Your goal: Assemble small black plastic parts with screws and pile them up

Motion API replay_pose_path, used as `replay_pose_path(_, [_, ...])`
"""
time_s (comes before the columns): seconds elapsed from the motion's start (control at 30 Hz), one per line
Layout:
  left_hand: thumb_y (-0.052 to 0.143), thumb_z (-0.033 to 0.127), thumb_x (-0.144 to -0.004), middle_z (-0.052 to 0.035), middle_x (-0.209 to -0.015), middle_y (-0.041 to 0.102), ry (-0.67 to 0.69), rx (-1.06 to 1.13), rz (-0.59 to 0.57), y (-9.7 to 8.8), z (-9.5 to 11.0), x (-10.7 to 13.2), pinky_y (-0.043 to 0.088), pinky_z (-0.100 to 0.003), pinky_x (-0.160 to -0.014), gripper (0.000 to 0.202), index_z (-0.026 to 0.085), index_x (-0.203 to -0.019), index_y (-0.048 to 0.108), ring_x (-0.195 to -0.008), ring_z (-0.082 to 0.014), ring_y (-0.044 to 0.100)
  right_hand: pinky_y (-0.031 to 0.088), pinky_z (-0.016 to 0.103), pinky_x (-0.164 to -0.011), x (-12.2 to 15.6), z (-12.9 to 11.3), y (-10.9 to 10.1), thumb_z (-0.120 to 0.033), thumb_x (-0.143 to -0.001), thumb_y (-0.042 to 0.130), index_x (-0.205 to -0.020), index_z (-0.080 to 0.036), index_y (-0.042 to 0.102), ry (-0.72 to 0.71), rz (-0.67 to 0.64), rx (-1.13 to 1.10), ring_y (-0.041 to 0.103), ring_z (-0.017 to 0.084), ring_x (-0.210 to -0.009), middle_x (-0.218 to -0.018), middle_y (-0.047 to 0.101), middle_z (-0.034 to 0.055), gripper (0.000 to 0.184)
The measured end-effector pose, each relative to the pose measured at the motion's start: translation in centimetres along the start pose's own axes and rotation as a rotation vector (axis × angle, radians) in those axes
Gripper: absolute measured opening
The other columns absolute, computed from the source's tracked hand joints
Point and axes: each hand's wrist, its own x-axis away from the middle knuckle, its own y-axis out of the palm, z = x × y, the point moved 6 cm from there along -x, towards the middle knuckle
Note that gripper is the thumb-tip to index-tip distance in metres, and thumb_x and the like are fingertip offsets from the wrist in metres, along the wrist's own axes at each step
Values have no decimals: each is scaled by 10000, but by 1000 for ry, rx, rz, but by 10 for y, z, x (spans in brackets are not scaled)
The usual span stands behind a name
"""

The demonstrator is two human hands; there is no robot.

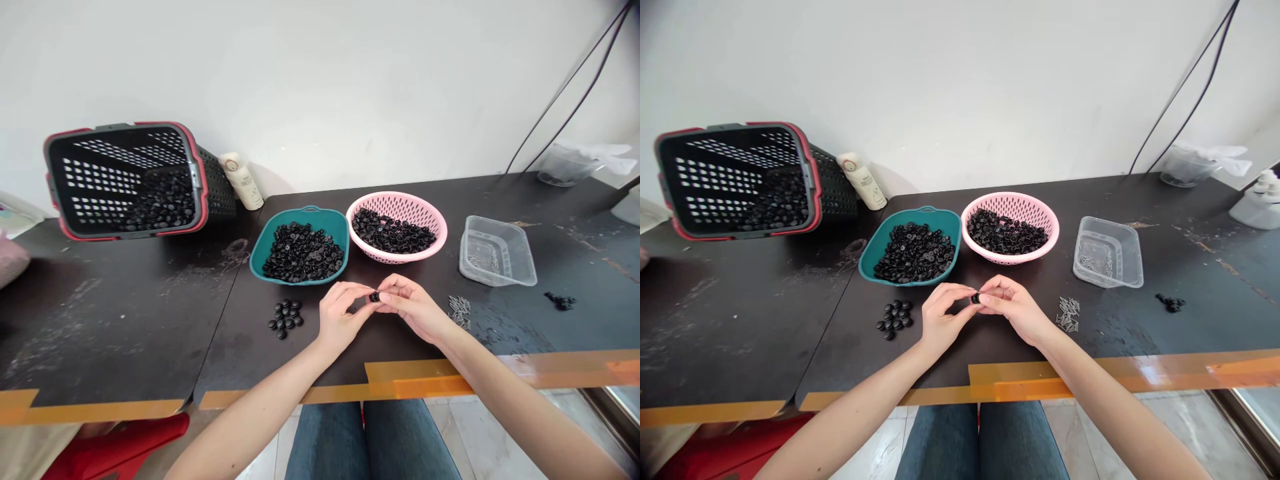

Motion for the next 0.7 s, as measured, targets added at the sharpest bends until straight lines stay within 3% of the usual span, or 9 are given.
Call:
replay_pose_path(0.3, [669,206,-789,-40,-939,706,51,1,-44,4,-2,4,538,-310,-719,226,237,-1013,685,-823,-163,642,553,315,-756,-1,3,-3,-279,-686,774,-706,-194,620,-1,10,-28,647,132,-738,-754,669,-16,177])
replay_pose_path(0.57, [661,202,-797,-39,-936,703,48,-27,-68,4,-2,2,536,-296,-703,244,234,-1038,679,-811,-156,632,564,301,-740,-4,1,-6,-270,-714,757,-799,-196,640,-54,-11,71,643,121,-725,-774,666,-12,162])
replay_pose_path(0.7, [661,212,-800,-39,-933,704,71,-48,-61,4,-1,2,534,-291,-696,232,229,-1030,681,-806,-153,634,565,298,-738,-5,5,-7,-266,-711,760,-750,-185,621,-25,-11,30,645,122,-737,-776,663,-15,165])
